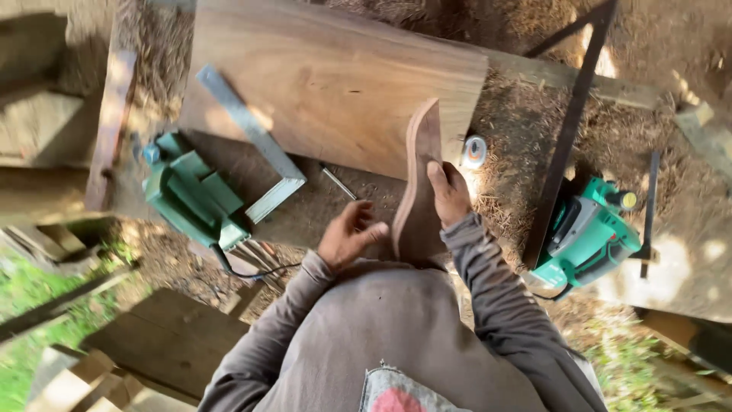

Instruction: The person measures and marks a piece of wood using a square and a pencil. They then use a green electric planer to smooth the edges of the wood. Finally, they place the planed wood against a larger board to check the fit.

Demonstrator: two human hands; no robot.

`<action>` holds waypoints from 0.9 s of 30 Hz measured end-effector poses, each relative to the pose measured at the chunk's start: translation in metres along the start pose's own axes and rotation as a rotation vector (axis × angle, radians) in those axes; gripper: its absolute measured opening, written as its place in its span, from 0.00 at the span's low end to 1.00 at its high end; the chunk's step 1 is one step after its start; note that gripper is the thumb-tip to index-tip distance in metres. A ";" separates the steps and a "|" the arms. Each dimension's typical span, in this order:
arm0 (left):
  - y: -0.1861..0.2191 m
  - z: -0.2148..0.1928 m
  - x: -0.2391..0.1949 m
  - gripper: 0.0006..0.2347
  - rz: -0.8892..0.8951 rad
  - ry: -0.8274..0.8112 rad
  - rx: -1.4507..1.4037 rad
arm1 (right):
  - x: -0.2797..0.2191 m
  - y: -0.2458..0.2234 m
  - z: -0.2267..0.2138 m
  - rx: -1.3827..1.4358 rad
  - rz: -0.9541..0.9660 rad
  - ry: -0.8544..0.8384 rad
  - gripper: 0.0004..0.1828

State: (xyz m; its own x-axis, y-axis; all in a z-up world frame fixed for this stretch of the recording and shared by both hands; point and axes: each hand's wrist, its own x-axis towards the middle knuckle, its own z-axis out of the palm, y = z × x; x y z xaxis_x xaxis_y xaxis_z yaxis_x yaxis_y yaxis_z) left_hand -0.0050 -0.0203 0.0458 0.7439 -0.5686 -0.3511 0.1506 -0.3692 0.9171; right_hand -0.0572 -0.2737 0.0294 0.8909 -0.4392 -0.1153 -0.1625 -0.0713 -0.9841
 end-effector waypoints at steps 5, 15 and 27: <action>0.038 0.025 0.011 0.36 -0.056 -0.157 0.026 | 0.021 0.022 0.019 0.145 0.224 0.218 0.36; 0.109 0.035 0.070 0.26 -0.118 -0.022 0.265 | 0.066 0.040 0.023 0.604 0.286 0.143 0.44; 0.141 0.078 0.143 0.23 -0.103 0.313 0.990 | 0.024 0.018 -0.019 -0.188 0.119 -0.066 0.29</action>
State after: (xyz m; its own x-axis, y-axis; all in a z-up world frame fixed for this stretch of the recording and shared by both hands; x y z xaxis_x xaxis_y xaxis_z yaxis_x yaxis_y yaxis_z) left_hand 0.0717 -0.2109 0.1107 0.9147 -0.3363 -0.2241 -0.2731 -0.9232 0.2704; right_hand -0.0469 -0.3027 0.0113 0.8854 -0.3957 -0.2440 -0.3391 -0.1906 -0.9212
